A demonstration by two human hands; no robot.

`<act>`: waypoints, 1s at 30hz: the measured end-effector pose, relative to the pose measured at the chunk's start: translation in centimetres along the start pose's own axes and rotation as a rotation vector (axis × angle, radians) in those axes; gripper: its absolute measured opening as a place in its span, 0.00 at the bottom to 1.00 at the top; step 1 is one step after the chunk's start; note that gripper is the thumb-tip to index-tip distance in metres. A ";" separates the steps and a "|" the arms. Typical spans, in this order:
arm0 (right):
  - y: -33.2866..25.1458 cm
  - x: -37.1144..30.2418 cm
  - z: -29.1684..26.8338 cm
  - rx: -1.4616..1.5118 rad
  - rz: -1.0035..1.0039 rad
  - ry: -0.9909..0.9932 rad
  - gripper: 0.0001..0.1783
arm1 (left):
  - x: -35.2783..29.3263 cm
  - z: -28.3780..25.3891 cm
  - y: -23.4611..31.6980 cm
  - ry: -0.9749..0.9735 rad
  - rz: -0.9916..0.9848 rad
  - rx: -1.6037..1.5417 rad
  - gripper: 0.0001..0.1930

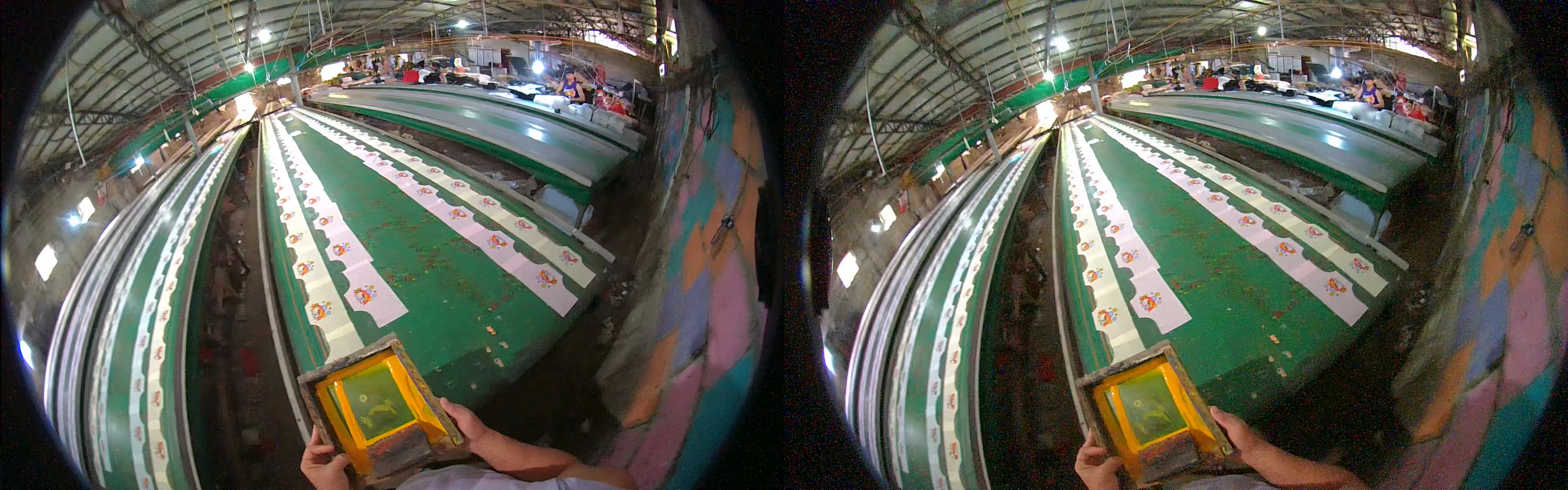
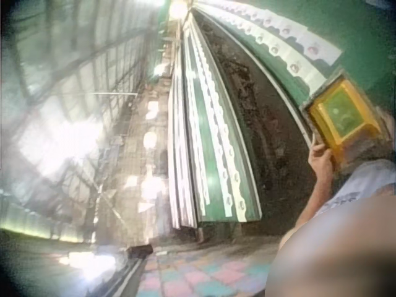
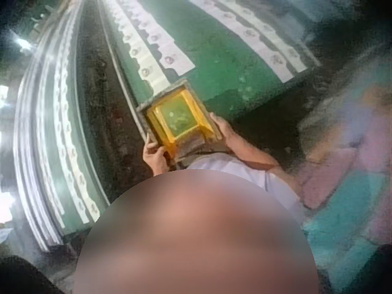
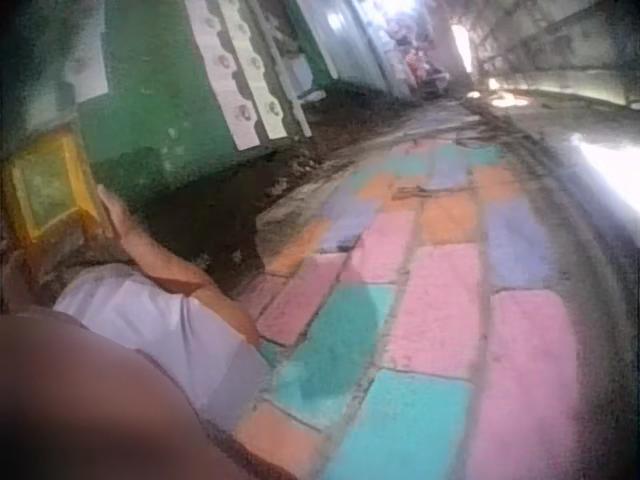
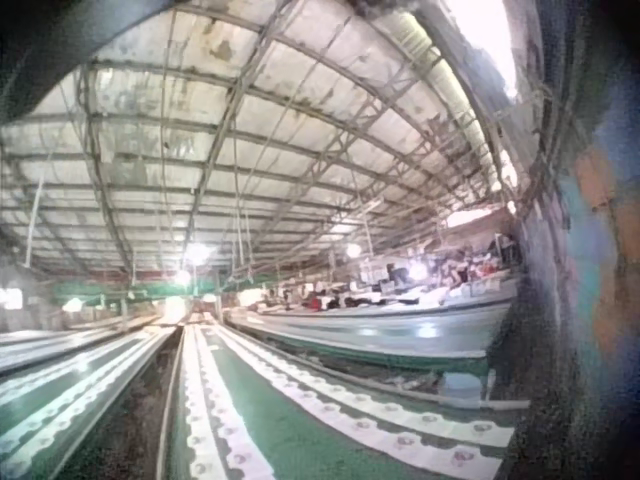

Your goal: The person uses a squeegee to press green ink through a yellow screen-printing frame onto a long white fabric strip with a cartoon pattern. The person repeatedly wipes the screen with a cloth and repositions the frame along the fabric to continue printing.

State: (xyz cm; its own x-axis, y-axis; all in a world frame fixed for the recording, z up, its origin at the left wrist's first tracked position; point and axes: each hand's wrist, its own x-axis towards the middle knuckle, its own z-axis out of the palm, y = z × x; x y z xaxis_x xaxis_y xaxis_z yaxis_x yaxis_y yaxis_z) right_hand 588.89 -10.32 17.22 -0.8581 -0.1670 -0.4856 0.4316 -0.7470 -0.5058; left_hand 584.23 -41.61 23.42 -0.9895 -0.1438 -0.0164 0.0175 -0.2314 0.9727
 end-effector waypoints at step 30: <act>-31.8 -10.6 -29.0 0.020 -0.278 0.064 0.31 | -8.8 43.7 -9.5 -0.088 0.130 0.053 0.08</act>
State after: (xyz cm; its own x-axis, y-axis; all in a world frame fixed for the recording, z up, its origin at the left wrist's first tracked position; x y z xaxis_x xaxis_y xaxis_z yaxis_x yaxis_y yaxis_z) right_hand 592.37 33.88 17.76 -0.9231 0.0867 -0.3748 0.1760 -0.7711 -0.6119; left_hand 586.53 3.87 24.40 -0.9882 -0.0834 0.1282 0.1405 -0.1646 0.9763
